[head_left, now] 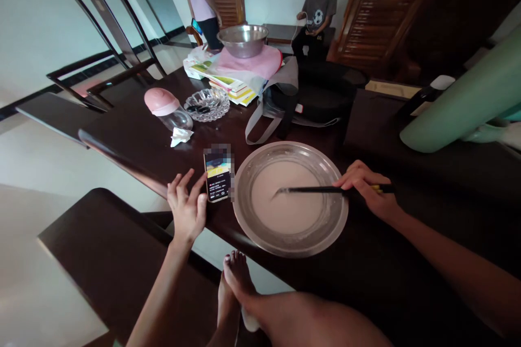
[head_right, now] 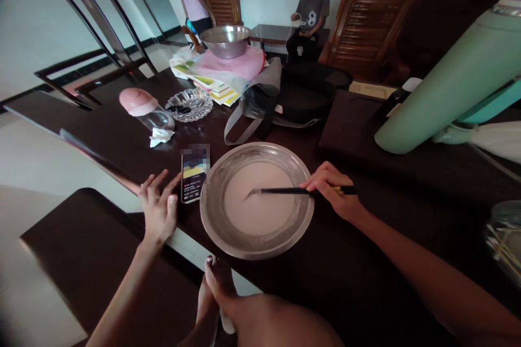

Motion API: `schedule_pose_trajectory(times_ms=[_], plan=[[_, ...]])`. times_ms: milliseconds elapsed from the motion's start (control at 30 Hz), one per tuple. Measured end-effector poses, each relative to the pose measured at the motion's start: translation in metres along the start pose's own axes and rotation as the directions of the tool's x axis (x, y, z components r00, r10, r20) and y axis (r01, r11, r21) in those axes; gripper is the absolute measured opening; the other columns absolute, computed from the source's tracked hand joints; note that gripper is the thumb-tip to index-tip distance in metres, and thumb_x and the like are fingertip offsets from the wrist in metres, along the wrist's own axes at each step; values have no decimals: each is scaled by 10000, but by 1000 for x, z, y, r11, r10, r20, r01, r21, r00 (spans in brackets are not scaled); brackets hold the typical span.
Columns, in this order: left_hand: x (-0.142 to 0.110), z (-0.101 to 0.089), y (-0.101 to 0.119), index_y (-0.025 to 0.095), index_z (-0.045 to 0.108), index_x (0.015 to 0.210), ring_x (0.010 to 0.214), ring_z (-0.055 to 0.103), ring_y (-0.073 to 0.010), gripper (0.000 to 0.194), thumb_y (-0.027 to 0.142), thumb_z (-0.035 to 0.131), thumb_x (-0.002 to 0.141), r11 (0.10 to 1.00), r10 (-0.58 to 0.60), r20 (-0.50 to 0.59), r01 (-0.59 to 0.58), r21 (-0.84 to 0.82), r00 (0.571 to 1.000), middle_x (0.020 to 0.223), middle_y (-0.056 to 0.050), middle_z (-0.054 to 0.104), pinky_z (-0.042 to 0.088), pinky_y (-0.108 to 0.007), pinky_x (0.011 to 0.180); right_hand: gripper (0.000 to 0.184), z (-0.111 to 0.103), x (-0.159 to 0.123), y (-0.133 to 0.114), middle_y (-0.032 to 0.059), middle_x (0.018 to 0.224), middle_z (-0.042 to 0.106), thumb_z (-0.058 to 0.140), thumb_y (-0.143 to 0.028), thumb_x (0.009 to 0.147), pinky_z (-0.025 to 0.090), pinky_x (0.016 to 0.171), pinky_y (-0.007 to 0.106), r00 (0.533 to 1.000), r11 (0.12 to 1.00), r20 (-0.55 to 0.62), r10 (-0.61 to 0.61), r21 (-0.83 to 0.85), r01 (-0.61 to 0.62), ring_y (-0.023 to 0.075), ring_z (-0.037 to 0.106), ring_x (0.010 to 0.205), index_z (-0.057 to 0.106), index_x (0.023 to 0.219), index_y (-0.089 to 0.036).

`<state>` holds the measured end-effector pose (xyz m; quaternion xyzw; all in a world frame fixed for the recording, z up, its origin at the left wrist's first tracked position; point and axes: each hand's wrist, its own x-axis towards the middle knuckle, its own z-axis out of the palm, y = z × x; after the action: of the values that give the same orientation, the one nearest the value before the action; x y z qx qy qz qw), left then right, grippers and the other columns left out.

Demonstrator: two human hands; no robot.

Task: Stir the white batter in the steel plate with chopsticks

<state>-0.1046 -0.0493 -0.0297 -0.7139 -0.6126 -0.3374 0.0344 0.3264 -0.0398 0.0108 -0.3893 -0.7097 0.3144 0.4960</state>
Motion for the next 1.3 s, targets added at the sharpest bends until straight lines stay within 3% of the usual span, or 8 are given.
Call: schedule_pose_trajectory(times_ms=[233, 400, 533, 700, 900, 1033, 1200, 1300], plan=[[14, -1, -5, 174, 647, 1290, 1442, 314, -341, 572, 464, 230, 1027, 999, -19, -66, 21, 25, 998, 1455, -181, 475, 246, -557, 1198, 316, 2, 1, -2, 31, 739, 767, 549, -373, 975, 486, 651, 401, 999, 999, 36, -21, 37, 20, 221, 604, 715, 740, 739, -283], [34, -1, -1, 186, 669, 1257, 1443, 313, -350, 611, 505, 205, 1019, 997, -38, -37, 40, 62, 999, 1469, -178, 471, 220, -572, 1203, 341, 2, 1, -2, 28, 750, 767, 532, -379, 982, 490, 676, 420, 999, 999, -47, -20, 33, 22, 226, 619, 717, 740, 728, -287], [44, 3, 1, 190, 685, 1248, 1448, 311, -360, 649, 527, 181, 1016, 994, -50, -4, 50, 102, 999, 1479, -172, 470, 181, -588, 1210, 316, 2, 2, -1, 23, 758, 771, 548, -385, 975, 491, 655, 410, 999, 999, 39, -24, 38, 23, 224, 614, 718, 744, 743, -298], [43, 9, 0, 188, 708, 1218, 1439, 323, -377, 661, 540, 187, 1014, 996, -54, 11, 53, 69, 998, 1465, -185, 485, 188, -627, 1193, 333, 0, 2, 0, 32, 755, 765, 545, -385, 974, 497, 689, 433, 997, 1000, -69, 16, 25, -15, 229, 625, 724, 736, 717, -291], [37, 9, -4, 225, 737, 1181, 1418, 360, -346, 699, 548, 140, 1014, 1000, -28, -38, 27, -8, 999, 1417, -151, 531, 215, -573, 1201, 287, 0, 1, 0, 31, 793, 780, 569, -389, 966, 504, 689, 421, 1000, 999, 11, 24, 26, -25, 229, 627, 760, 746, 761, -297], [39, 11, -7, 249, 725, 1200, 1446, 305, -366, 667, 570, 175, 1006, 996, -83, 48, 81, 45, 995, 1481, -132, 475, 164, -614, 1204, 333, 0, 1, -1, 32, 765, 771, 540, -390, 980, 501, 681, 422, 1000, 998, -9, 27, 55, -27, 227, 621, 730, 738, 730, -295], [43, 14, -11, 116, 687, 1105, 1339, 432, -347, 689, 533, 146, 1015, 993, -95, -80, 100, 56, 992, 1249, -229, 580, 254, -590, 1173, 313, -1, 2, -2, 32, 756, 768, 574, -419, 958, 504, 682, 425, 999, 998, -10, 48, 41, -47, 231, 618, 740, 743, 730, -287], [45, 12, -10, 125, 661, 1184, 1363, 409, -364, 665, 525, 157, 1015, 992, -109, -52, 112, 64, 993, 1299, -234, 558, 215, -613, 1180, 366, 0, 2, -2, 27, 714, 752, 544, -394, 975, 491, 674, 425, 998, 996, -60, 38, 77, -33, 221, 607, 695, 725, 675, -288]])
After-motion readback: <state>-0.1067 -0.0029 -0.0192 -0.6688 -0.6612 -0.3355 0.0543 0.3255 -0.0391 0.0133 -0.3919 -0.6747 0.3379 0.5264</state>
